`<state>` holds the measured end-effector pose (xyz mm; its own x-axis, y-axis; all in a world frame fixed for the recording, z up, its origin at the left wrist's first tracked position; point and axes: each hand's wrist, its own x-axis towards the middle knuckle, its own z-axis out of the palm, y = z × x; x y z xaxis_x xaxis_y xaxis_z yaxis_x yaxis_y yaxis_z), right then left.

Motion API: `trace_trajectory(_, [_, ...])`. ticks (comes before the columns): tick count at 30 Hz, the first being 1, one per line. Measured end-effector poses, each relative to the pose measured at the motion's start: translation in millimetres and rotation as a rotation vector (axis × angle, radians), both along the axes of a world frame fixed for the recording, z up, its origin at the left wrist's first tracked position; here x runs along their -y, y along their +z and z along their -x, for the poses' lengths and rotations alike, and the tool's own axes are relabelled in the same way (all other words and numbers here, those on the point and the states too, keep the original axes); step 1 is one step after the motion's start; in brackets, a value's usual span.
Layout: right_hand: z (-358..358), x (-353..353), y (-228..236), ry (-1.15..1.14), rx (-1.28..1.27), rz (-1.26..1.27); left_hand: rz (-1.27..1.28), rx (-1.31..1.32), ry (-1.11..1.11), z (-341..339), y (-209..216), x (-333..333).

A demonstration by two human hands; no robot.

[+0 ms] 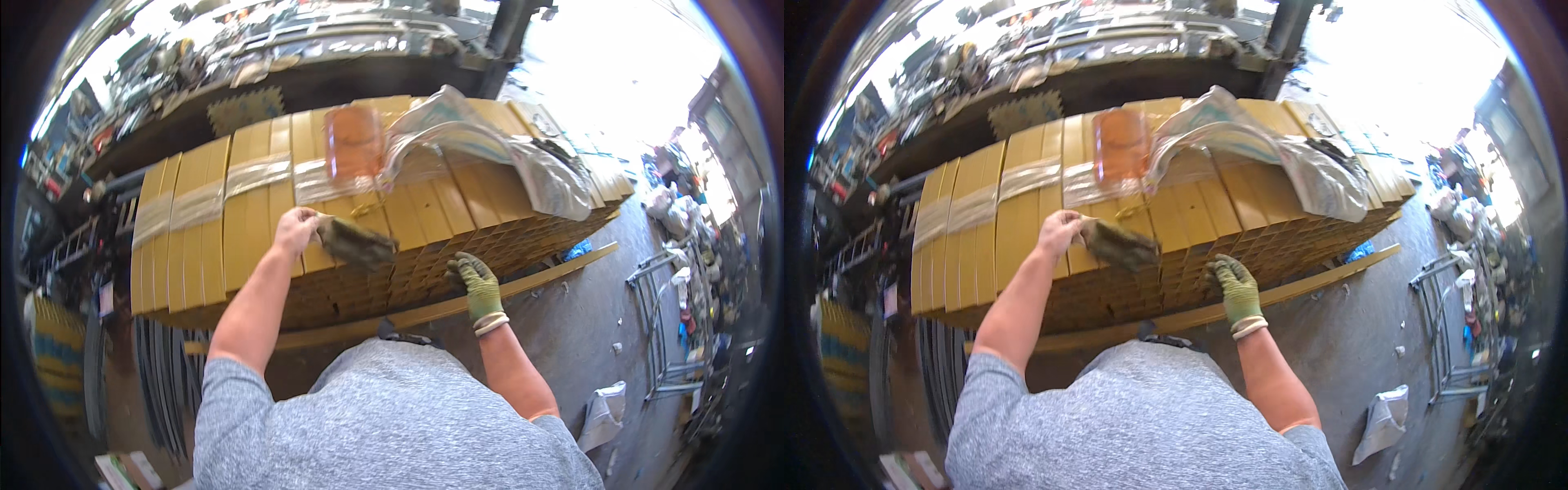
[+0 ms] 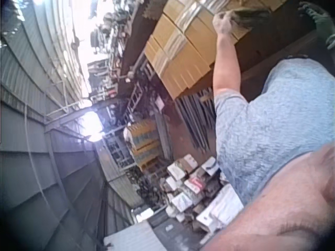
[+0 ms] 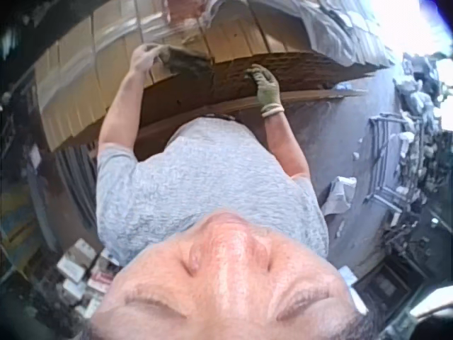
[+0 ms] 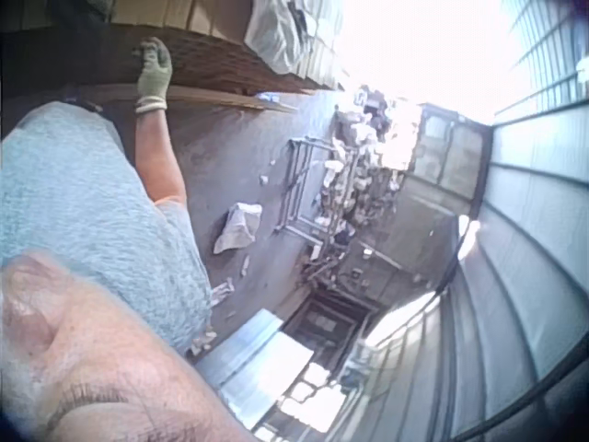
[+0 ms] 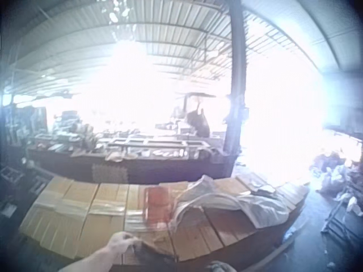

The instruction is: The person sits on the floor and repeatedly cuts metal rods using a chop saw. They position each rod, lower the saw to cut, then remove and stack the cut pieces. The person removes gloves near the end of the clip.

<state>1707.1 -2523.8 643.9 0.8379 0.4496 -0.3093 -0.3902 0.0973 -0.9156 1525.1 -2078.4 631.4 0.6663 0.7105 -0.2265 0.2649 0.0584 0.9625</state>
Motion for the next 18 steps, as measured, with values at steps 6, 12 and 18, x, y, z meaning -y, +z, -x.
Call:
trace_trajectory(6, [24.7,0.5,-14.8,0.064,-0.158,-0.026,-0.62,-0.131,0.315,49.0,-25.1,-17.3])
trace_trajectory(12, [46.5,-30.5,21.2,0.295,-0.283,-0.554,0.898,0.819,-0.33,23.9,10.3,122.4])
trace_trajectory(18, [70.4,-41.8,65.2,0.427,-0.209,-0.693,0.166,0.128,-0.705,18.3,50.8,204.6])
